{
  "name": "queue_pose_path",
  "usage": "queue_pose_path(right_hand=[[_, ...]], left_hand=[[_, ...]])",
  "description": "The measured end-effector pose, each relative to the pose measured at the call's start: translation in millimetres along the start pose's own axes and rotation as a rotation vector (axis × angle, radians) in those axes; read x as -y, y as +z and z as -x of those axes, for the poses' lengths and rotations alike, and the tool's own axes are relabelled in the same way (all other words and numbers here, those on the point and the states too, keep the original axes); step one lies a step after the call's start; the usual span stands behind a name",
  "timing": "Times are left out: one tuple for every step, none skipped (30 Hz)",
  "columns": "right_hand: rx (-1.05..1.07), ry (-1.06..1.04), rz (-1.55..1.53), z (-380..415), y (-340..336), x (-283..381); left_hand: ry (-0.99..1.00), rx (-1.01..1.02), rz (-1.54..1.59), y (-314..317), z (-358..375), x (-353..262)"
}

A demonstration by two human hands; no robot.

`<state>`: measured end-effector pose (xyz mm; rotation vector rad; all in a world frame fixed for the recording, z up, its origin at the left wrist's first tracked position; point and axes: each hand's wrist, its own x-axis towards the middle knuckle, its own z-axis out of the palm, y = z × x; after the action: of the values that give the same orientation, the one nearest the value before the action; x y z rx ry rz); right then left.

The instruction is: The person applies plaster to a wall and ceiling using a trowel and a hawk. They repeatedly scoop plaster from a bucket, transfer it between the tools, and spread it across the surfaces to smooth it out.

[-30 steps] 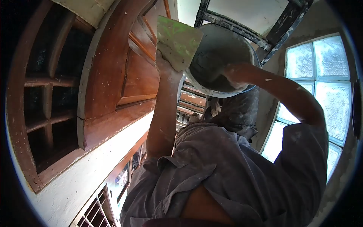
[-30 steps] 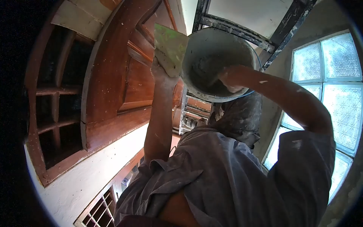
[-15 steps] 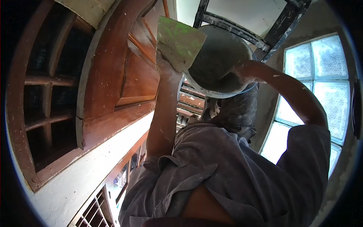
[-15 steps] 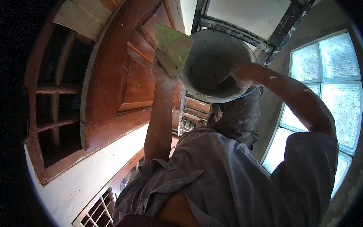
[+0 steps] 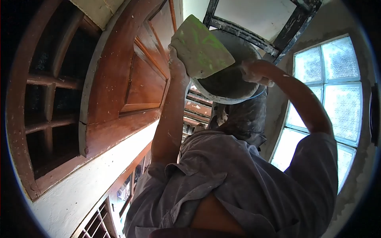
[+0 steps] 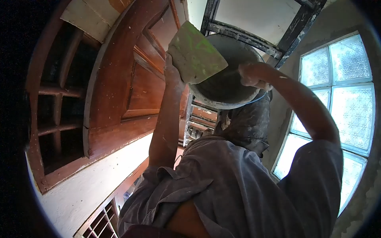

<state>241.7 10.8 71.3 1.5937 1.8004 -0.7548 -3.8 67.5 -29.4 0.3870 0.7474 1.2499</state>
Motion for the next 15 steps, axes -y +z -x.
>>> queue_pose_path(right_hand=[[0.000,-0.027,0.004,-19.0,10.4,-10.6],[-0.001,-0.055,0.003,-51.9,32.9,-26.6],[-0.011,-0.081,0.014,-54.3,35.8,-23.5],[-0.021,-0.106,0.025,-56.6,38.6,-20.3],[-0.037,-0.127,0.046,-50.2,47.5,-20.8],[-0.052,-0.148,0.070,-34.6,47.5,-12.4],[0.020,-0.100,0.056,-19.6,42.3,-0.4],[0.085,-0.046,0.042,-5.1,32.4,13.8],[0.147,0.013,0.030,6.2,27.2,21.3],[0.030,-0.030,0.053,8.0,36.1,17.2],[-0.087,-0.074,0.077,3.3,53.1,8.3],[-0.196,-0.120,0.098,4.3,66.3,5.3],[-0.282,-0.082,-0.034,22.8,61.2,14.9],[-0.239,-0.038,-0.035,28.6,54.6,17.2],[-0.196,0.005,-0.041,33.6,51.5,19.1]], left_hand=[[0.011,-0.001,-0.005,1.4,0.0,0.3],[0.020,-0.001,-0.015,2.2,0.1,0.0],[0.026,-0.012,-0.041,2.4,-2.0,0.5],[0.030,-0.026,-0.068,2.1,-3.7,1.5],[0.033,-0.041,-0.093,0.4,-3.6,2.8],[0.043,-0.042,-0.139,-0.3,-0.5,2.8],[0.051,-0.038,-0.186,1.1,3.6,1.2],[0.060,-0.026,-0.233,3.3,4.7,-1.0],[0.078,0.003,-0.240,3.4,6.3,-0.6],[0.100,0.036,-0.243,3.1,9.6,0.4],[0.122,0.068,-0.248,3.0,11.0,1.5],[0.094,0.105,-0.182,3.4,15.0,2.6],[0.061,0.137,-0.118,2.6,20.9,5.9],[0.025,0.169,-0.058,2.7,24.6,8.9],[0.000,0.132,-0.097,4.0,26.4,13.1]])
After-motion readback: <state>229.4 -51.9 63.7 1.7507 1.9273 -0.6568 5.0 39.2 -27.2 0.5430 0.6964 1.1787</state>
